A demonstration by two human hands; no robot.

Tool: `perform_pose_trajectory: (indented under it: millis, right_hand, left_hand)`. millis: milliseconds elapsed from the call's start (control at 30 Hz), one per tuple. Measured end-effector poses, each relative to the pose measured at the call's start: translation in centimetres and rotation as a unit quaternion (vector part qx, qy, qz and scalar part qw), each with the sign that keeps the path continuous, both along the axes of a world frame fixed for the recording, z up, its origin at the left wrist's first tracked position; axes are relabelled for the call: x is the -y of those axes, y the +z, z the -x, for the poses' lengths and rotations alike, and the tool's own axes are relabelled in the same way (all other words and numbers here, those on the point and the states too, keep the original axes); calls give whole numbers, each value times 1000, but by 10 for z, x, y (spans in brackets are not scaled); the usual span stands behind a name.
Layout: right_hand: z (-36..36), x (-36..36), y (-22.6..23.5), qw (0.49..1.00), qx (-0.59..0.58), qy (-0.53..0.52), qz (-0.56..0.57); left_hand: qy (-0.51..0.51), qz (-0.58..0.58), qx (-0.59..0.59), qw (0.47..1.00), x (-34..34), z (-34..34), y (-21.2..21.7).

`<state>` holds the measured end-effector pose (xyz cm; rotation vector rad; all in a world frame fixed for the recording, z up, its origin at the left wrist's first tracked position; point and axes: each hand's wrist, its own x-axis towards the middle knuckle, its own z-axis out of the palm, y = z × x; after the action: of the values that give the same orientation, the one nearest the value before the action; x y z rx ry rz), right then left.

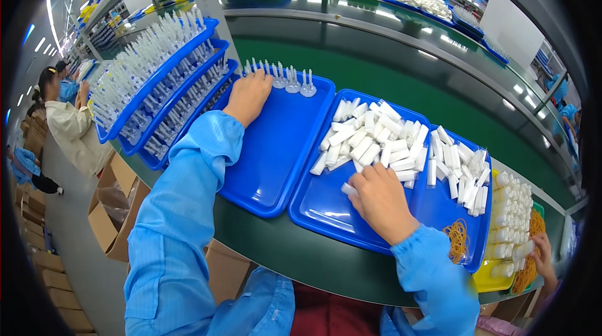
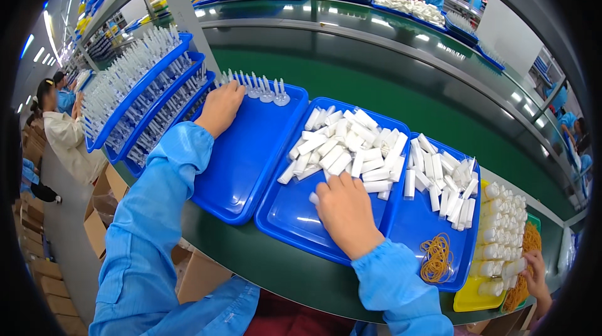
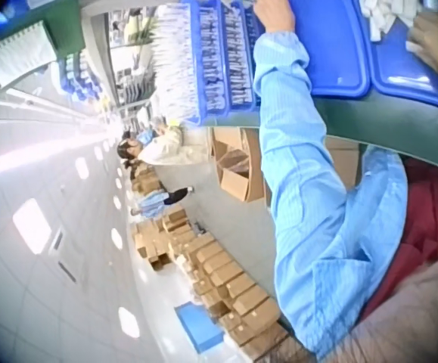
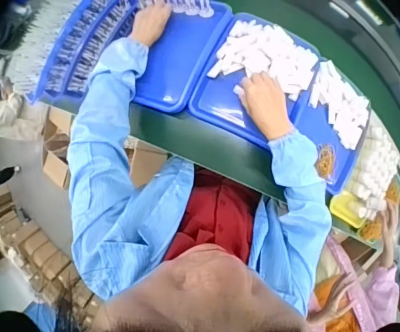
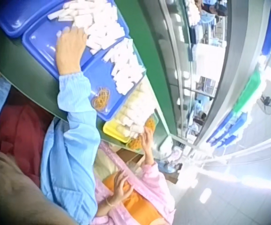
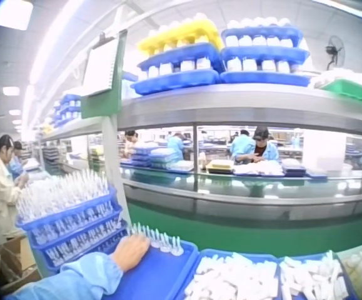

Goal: Assemble small plastic sprayer components and bundle them with rubber bands on a factory production line.

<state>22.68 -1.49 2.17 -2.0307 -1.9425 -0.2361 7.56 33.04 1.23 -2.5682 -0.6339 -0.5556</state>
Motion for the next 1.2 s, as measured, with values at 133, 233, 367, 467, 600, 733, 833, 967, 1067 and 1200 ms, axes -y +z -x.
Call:
perform_pose_trajectory:
  millis: [133, 233, 367, 467, 600, 733, 833, 967, 1067, 1200]
  right_hand:
    - [10, 38, 10, 1000, -9, -4, 21]
    - [11, 69, 3, 999, -14, -42, 29]
    - [14, 77, 6, 997, 4, -71, 43]
    - [14, 75, -5, 997, -37, -66, 27]
    - [12, 93, 5, 922, -375, -93, -21]
    - [15, 113, 17, 762, -638, -95, -51]
    - [21, 122, 22, 669, -730, -124, -69]
    - [17, 132, 8, 639, -751, -129, -104]
    - [17, 131, 4, 678, -715, -135, -107]
    - [16, 132, 4, 702, -692, -124, -119]
  left_hand:
    - [-5, 97, 27, 995, 31, 18, 18]
    - [-34, 265, 46, 963, 90, 33, 42]
    - [-18, 370, 79, 926, 116, 49, 37]
    - [-18, 401, 143, 905, 134, 56, 39]
    - [-131, 480, 207, 843, 212, 57, 57]
    - [-214, 619, 179, 734, 295, 68, 53]
    - [-222, 675, 163, 684, 328, 72, 47]
    - [-241, 743, 163, 602, 345, 76, 36]
    - [-253, 764, 161, 572, 353, 74, 37]
    - [-258, 750, 153, 590, 354, 72, 40]
